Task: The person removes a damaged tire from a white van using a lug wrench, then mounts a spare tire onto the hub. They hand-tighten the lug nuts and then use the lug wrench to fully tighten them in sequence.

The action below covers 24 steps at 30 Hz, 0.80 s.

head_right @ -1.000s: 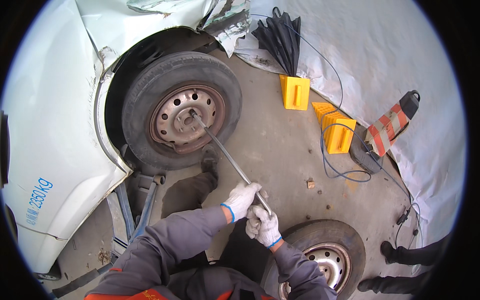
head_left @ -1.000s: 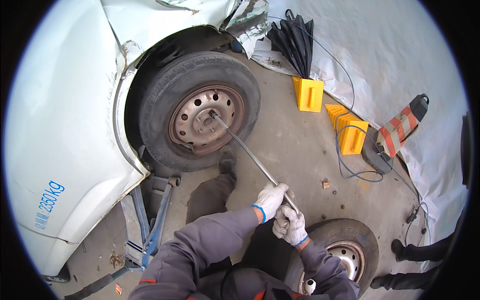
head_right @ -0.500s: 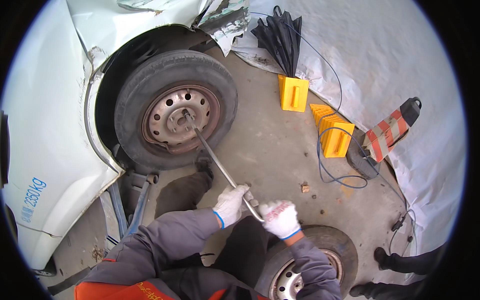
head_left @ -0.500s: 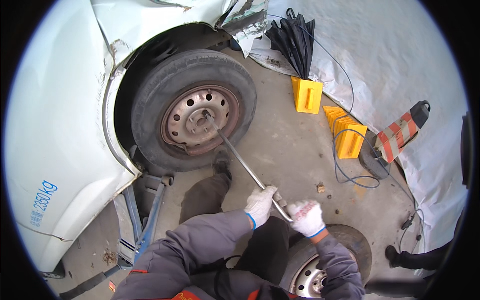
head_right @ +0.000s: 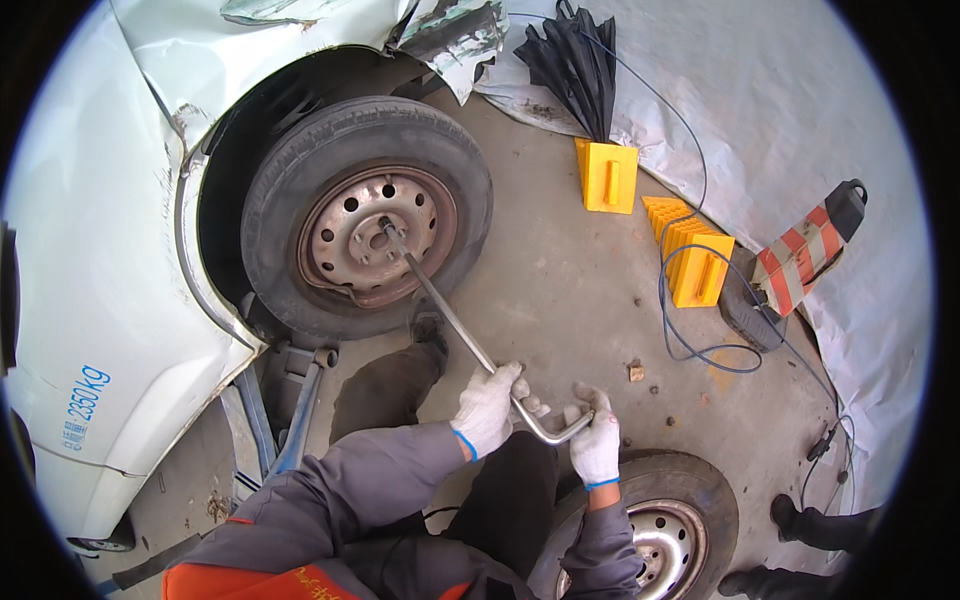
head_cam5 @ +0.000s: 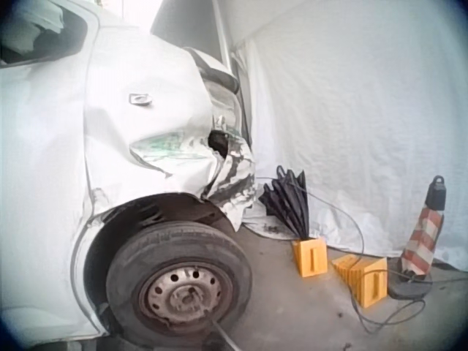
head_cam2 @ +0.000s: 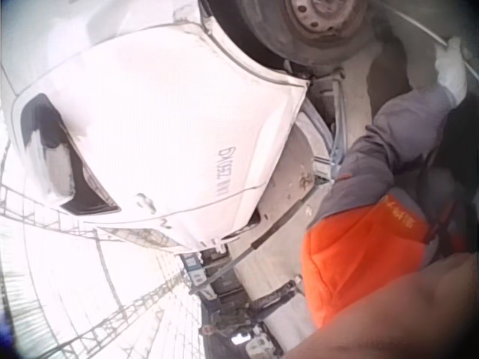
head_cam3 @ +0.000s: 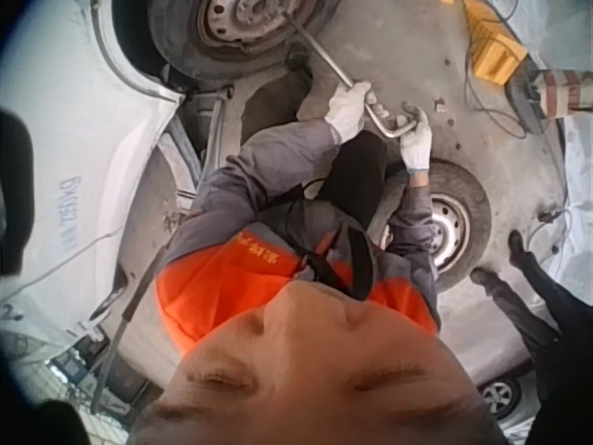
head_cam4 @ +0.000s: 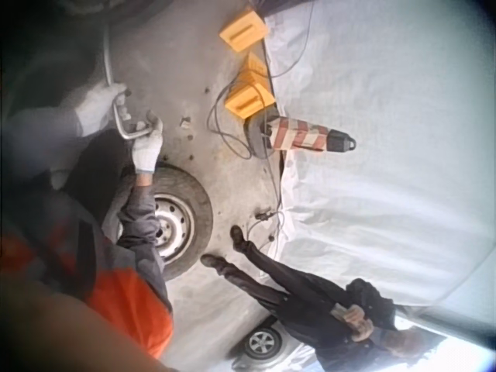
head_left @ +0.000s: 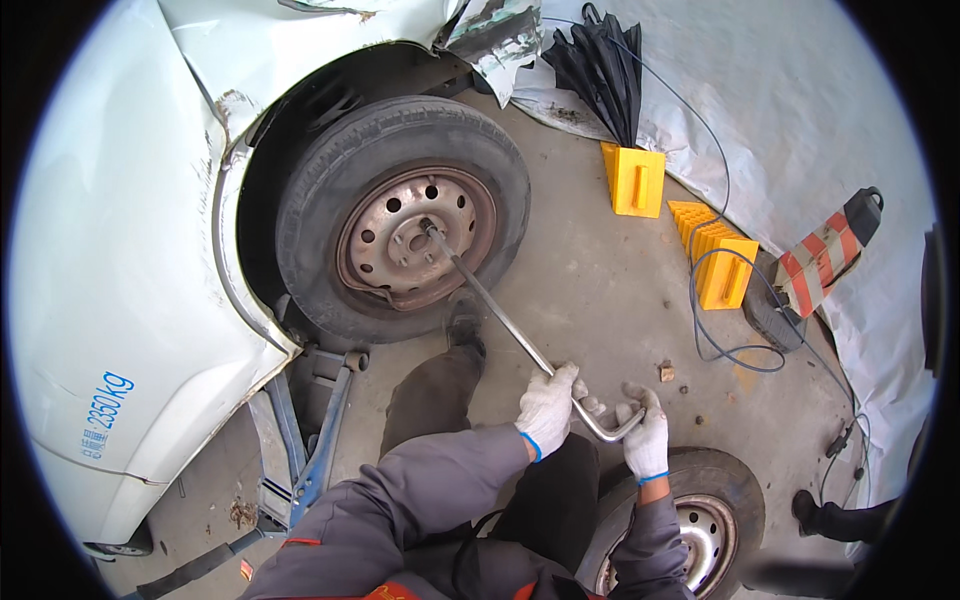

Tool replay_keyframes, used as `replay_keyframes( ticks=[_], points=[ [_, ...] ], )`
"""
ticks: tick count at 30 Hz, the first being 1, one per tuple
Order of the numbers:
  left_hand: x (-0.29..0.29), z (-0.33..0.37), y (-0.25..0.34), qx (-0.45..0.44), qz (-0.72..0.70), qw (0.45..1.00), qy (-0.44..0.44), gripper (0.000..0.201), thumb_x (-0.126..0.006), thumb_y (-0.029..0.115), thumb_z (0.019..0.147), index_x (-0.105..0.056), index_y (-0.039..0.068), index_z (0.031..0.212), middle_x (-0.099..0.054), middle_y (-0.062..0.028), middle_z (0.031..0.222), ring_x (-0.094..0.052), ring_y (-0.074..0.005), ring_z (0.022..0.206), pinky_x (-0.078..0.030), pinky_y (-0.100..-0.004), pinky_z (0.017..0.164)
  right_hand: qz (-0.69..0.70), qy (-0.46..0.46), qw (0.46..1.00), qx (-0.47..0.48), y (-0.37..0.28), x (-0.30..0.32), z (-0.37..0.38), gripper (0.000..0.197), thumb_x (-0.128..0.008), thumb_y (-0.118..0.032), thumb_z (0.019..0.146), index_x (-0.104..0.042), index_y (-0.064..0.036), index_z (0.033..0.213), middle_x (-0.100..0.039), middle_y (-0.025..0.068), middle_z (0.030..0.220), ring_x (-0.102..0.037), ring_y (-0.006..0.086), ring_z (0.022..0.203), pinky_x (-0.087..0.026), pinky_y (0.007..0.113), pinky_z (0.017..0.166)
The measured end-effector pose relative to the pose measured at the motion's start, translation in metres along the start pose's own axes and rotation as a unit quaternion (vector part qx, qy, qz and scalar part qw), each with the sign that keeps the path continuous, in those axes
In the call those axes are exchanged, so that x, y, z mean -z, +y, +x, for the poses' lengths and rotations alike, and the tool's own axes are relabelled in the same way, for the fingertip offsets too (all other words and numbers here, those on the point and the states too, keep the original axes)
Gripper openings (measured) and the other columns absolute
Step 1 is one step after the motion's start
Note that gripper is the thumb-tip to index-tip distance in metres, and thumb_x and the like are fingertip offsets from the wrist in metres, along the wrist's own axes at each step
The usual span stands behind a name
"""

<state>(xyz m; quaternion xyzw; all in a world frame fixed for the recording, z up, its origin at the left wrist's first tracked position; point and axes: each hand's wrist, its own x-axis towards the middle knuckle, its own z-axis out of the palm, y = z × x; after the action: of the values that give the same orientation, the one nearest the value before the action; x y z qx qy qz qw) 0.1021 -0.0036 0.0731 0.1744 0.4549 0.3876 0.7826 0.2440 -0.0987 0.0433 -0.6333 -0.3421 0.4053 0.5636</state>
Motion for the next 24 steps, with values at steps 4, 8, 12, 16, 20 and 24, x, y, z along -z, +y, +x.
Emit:
replay_keyframes(
  ticks=[4,8,12,16,20,24],
  points=[
    [0.000,0.000,-0.005,-0.045,0.077,0.996,0.030,0.020,-0.056,0.016,0.100,-0.048,0.003,0.113,-0.056,-0.0071,0.076,-0.059,-0.0237,0.063,-0.056,-0.0416,0.064,0.482,-0.083,0.870,-0.054,0.005,0.000,-0.010,0.040,-0.065,0.000,0.080,-0.056,-0.0012,0.119,-0.067,0.0126,0.094,-0.066,0.0258,0.082,-0.056,0.038,0.075],
    [0.010,0.008,-0.010,-0.078,0.147,0.985,0.035,0.022,-0.056,0.017,0.100,-0.052,0.001,0.113,-0.059,-0.0085,0.077,-0.062,-0.0236,0.067,-0.055,-0.0396,0.066,0.532,-0.002,0.847,0.008,-0.009,-0.033,-0.014,0.028,-0.068,-0.011,0.085,-0.058,-0.0025,0.109,-0.055,0.0061,0.076,-0.055,0.0199,0.066,-0.052,0.035,0.064],
    [0.004,-0.005,0.003,-0.042,0.063,0.997,0.021,0.019,-0.055,0.015,0.101,-0.052,0.000,0.113,-0.060,-0.0085,0.075,-0.062,-0.0242,0.068,-0.055,-0.0387,0.066,0.221,-0.036,0.929,0.296,-0.039,-0.037,-0.014,0.034,-0.069,-0.038,0.091,-0.055,-0.0073,0.088,-0.045,0.0034,0.054,-0.050,0.0197,0.047,-0.045,0.035,0.050],
    [0.014,0.007,0.014,0.039,-0.036,0.998,-0.018,0.016,-0.055,0.015,0.102,-0.053,0.001,0.109,-0.060,-0.0076,0.073,-0.064,-0.0260,0.065,-0.058,-0.0443,0.071,-0.391,-0.280,0.746,0.461,-0.091,-0.052,-0.031,0.034,-0.071,-0.037,0.087,-0.055,-0.0140,0.068,-0.047,0.0019,0.050,-0.056,0.0221,0.046,-0.044,0.036,0.049],
    [0.025,0.019,0.007,0.072,-0.035,0.997,-0.023,0.013,-0.054,0.014,0.102,-0.055,0.001,0.104,-0.058,-0.0052,0.069,-0.064,-0.0250,0.062,-0.059,-0.0448,0.072,-0.408,-0.280,0.719,0.488,-0.069,-0.053,-0.051,0.022,-0.073,-0.033,0.081,-0.063,-0.0171,0.071,-0.060,0.0027,0.065,-0.064,0.0211,0.065,-0.051,0.040,0.071],
    [0.013,0.011,0.010,0.041,-0.042,0.998,-0.001,0.011,-0.058,0.012,0.100,-0.057,0.001,0.100,-0.057,-0.0053,0.067,-0.060,-0.0247,0.059,-0.059,-0.0453,0.073,-0.330,0.110,0.874,0.339,-0.068,-0.048,-0.076,0.066,-0.077,-0.022,0.076,-0.053,0.0003,0.133,-0.065,0.0177,0.116,-0.064,0.0341,0.104,-0.048,0.044,0.102]
  ],
)
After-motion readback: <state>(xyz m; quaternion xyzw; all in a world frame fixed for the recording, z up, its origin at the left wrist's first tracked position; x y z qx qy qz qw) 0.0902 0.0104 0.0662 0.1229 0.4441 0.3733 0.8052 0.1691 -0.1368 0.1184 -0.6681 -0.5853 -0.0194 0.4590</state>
